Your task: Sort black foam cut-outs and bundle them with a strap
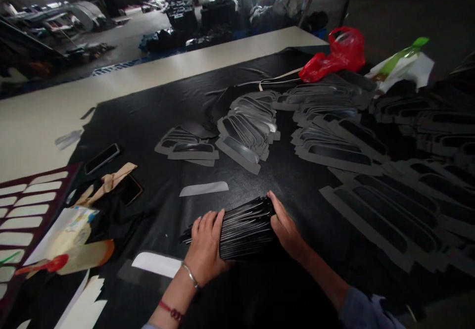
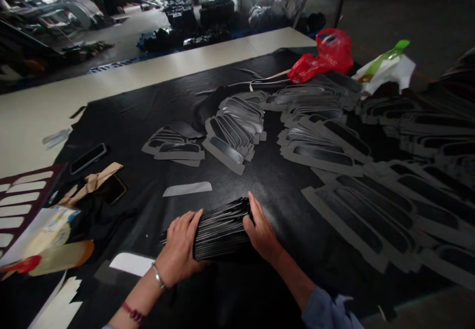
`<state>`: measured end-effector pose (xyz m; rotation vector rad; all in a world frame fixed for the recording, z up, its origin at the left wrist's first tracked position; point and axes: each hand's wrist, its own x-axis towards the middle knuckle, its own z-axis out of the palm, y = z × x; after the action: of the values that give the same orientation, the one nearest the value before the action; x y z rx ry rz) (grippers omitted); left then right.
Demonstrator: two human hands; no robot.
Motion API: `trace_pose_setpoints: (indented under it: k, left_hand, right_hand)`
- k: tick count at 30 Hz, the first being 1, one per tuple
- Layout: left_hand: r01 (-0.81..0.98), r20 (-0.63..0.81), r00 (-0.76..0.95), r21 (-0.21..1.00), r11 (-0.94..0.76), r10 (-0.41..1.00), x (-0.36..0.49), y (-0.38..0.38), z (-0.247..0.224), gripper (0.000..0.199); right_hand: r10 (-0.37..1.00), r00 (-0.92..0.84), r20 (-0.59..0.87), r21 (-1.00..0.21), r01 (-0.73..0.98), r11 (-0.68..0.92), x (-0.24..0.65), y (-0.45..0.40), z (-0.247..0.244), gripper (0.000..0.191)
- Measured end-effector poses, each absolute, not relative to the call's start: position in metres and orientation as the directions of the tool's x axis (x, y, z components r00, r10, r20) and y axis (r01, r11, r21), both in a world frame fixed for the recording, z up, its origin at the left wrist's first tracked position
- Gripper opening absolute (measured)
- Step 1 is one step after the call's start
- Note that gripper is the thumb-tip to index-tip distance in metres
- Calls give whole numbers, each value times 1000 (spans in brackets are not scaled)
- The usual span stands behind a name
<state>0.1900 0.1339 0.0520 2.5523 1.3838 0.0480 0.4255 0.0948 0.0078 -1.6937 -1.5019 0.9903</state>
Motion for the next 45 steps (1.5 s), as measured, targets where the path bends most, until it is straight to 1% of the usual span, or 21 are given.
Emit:
trace_pose_setpoints:
  k: [3,8,12,14,15,16,18,19,20,22,24,25,26,28,29,30,31,34,36,41,45]
  left_hand:
    - [821,-79,554,217,-528,829,188,134,51,99]
    - [817,-42,548,241,-524,836,187,139,48,92]
    - [826,-69,536,248,-506,841,183,153,50,95]
    - [828,-85,534,252,-501,841,182,158,51,96]
    - [828,-92,534,258,-498,841,182,160,52,95]
    - [827,-96,533,267,-494,841,183,160,52,95]
    - [829,-99,525,287,-481,846,185,159,53,94]
    - [829,-99,519,298,-472,849,185,158,53,96]
    - [828,-100,517,311,-467,850,185,157,54,98]
    - [821,-103,519,337,-461,849,178,156,57,107]
    - [826,-82,488,364,-429,869,162,154,58,110]
    - [837,-56,444,382,-391,894,151,153,57,104]
    - [849,-25,377,410,-335,926,140,152,54,93]
    - [846,15,184,506,-166,983,119,149,43,66]
    - [817,4,84,573,-71,996,112,147,34,57]
    - [768,-34,-10,640,29,999,108,146,24,52]
    - [710,-75,-68,696,101,995,107,146,14,51]
    - [567,-124,-90,810,153,988,118,147,-11,53]
    - [505,-122,-98,849,155,988,131,147,-18,55]
    - [452,-124,-121,877,166,985,144,137,-11,57]
    - [420,-168,-126,884,206,978,141,132,-9,56]
  right_hand:
    - [995,-3,-101,-866,492,-86,439,103,10,62]
    - [985,116,-124,-863,478,-165,451,99,-4,58]
    - [988,116,-100,-894,426,-141,428,104,-5,58]
    - [989,106,-102,-860,490,-142,424,111,6,62]
    - [993,71,-97,-821,558,-120,423,114,14,68]
    - [997,9,-80,-770,634,-67,423,118,23,78]
    - [980,-196,-31,-659,741,127,418,126,40,102]
    - [951,-308,-15,-612,756,235,413,131,46,110]
    - [916,-402,-10,-573,752,324,407,135,51,114]
    - [861,-508,-23,-512,746,426,394,145,56,108]
    - [849,-528,-35,-459,763,455,387,154,54,98]
    - [850,-526,-35,-439,772,460,385,158,53,96]
    - [850,-526,-32,-426,777,464,386,161,52,95]
    - [849,-528,-22,-420,775,472,388,165,49,96]
    - [846,-533,-20,-427,769,475,390,166,49,96]
    - [842,-540,-23,-438,762,477,391,166,48,97]
    - [838,-545,-32,-449,757,475,392,165,47,98]
    - [830,-551,-83,-463,759,458,393,159,41,104]
    - [828,-551,-108,-453,769,452,392,156,37,108]
    - [833,-540,-121,-429,785,447,393,153,34,107]
    - [835,-547,-61,-433,768,471,394,153,34,103]
